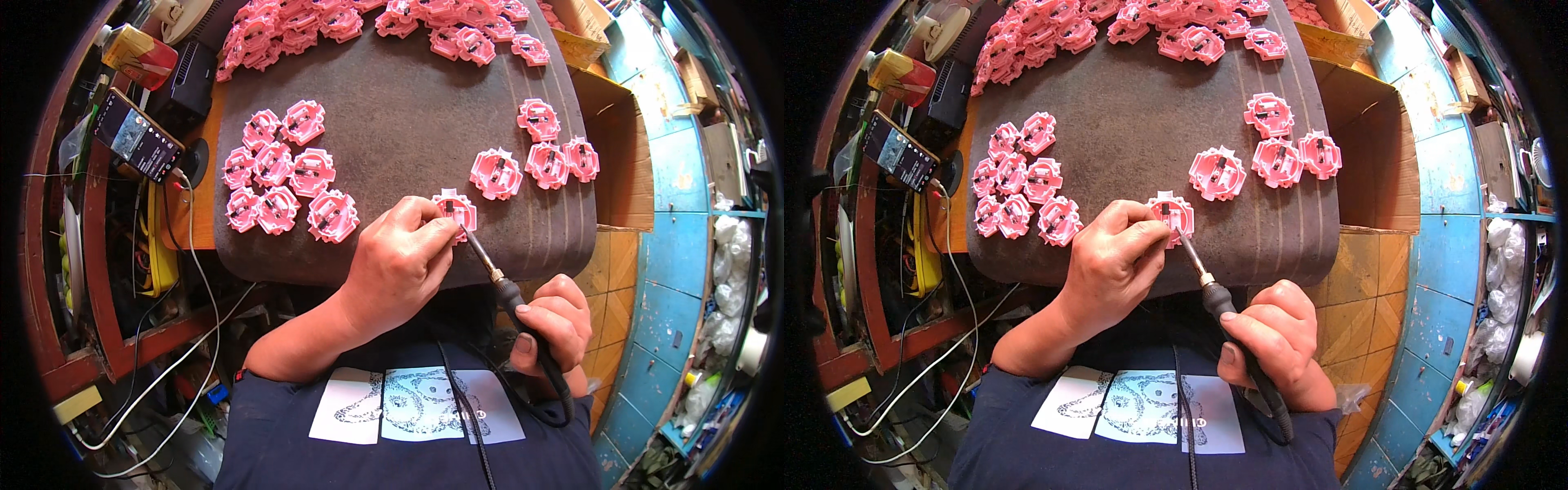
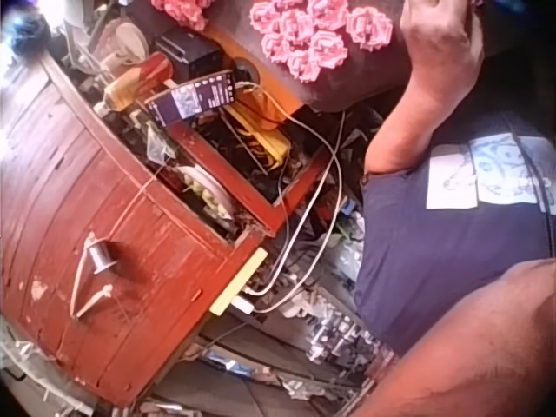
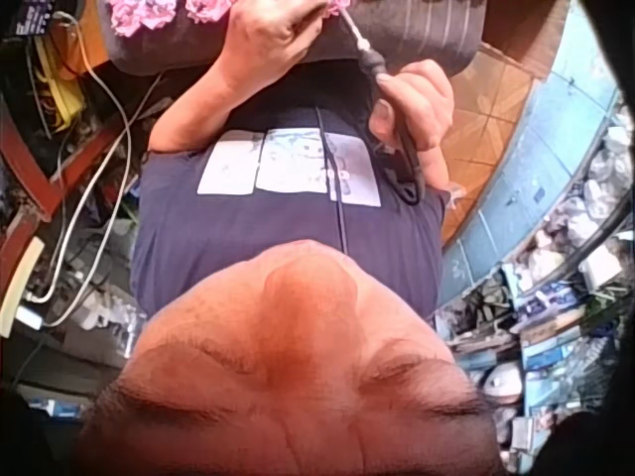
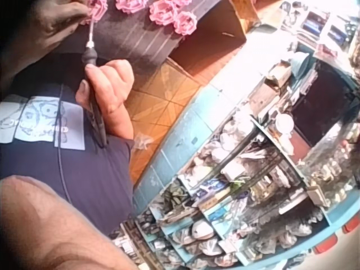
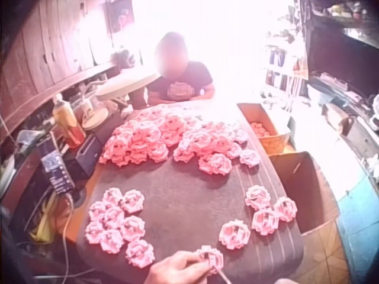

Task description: The person uses a soldering iron to work on small pink plastic components on a workbench. They repeatedly pick up each component, apply the soldering iron to specific points, and place the finished items into a cardboard box. A smartphone is visible on the left side of the workbench.

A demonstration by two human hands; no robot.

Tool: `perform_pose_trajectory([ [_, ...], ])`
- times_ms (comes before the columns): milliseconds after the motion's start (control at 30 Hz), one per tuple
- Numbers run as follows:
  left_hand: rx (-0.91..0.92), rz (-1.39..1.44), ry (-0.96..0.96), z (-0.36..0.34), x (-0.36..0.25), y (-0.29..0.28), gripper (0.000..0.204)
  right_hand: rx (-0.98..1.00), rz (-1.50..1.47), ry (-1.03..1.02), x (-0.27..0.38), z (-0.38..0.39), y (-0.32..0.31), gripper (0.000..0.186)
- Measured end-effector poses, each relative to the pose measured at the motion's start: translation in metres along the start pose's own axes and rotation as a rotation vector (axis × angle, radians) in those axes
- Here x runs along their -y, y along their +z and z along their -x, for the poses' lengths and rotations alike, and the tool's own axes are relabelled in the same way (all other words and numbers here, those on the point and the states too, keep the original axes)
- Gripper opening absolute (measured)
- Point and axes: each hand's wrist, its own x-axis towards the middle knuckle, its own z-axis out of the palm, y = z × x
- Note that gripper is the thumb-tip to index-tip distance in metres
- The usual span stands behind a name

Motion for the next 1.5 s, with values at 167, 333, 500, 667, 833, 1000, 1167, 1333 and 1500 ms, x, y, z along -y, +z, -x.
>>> perform_pose_trajectory([
  [167, -0.025, 0.010, -0.015, 0.0003, -0.0003, 0.0009, 0.021, -0.001, -0.001, 0.001, 0.0001, -0.0010, 0.0006, 0.025],
  [333, -0.037, 0.055, -0.055, 0.0019, 0.0005, 0.0026, 0.021, -0.001, 0.003, -0.003, 0.0004, -0.0013, 0.0010, 0.025],
  [500, -0.029, 0.035, -0.041, 0.0008, 0.0000, 0.0025, 0.021, -0.006, 0.003, -0.010, -0.0001, -0.0005, 0.0012, 0.026],
  [667, -0.031, 0.039, -0.029, -0.0005, -0.0014, 0.0012, 0.022, -0.006, 0.003, -0.014, 0.0001, -0.0008, 0.0013, 0.026],
  [833, -0.038, 0.037, -0.023, 0.0009, 0.0002, 0.0015, 0.021, -0.005, 0.002, -0.006, 0.0008, 0.0003, 0.0002, 0.026],
  [1000, -0.029, 0.048, -0.019, 0.0002, 0.0013, 0.0015, 0.020, 0.001, 0.004, -0.007, 0.0004, -0.0001, 0.0007, 0.026],
  [1167, -0.032, 0.054, -0.027, 0.0014, 0.0010, 0.0015, 0.021, 0.000, 0.004, 0.005, 0.0011, 0.0017, 0.0000, 0.027],
  [1333, -0.029, 0.052, -0.006, -0.0008, 0.0007, 0.0007, 0.021, 0.000, 0.002, 0.004, 0.0013, 0.0009, -0.0008, 0.026],
  [1500, -0.017, 0.043, -0.005, -0.0013, -0.0003, -0.0004, 0.021, 0.010, 0.002, 0.000, 0.0006, 0.0006, -0.0002, 0.027],
])
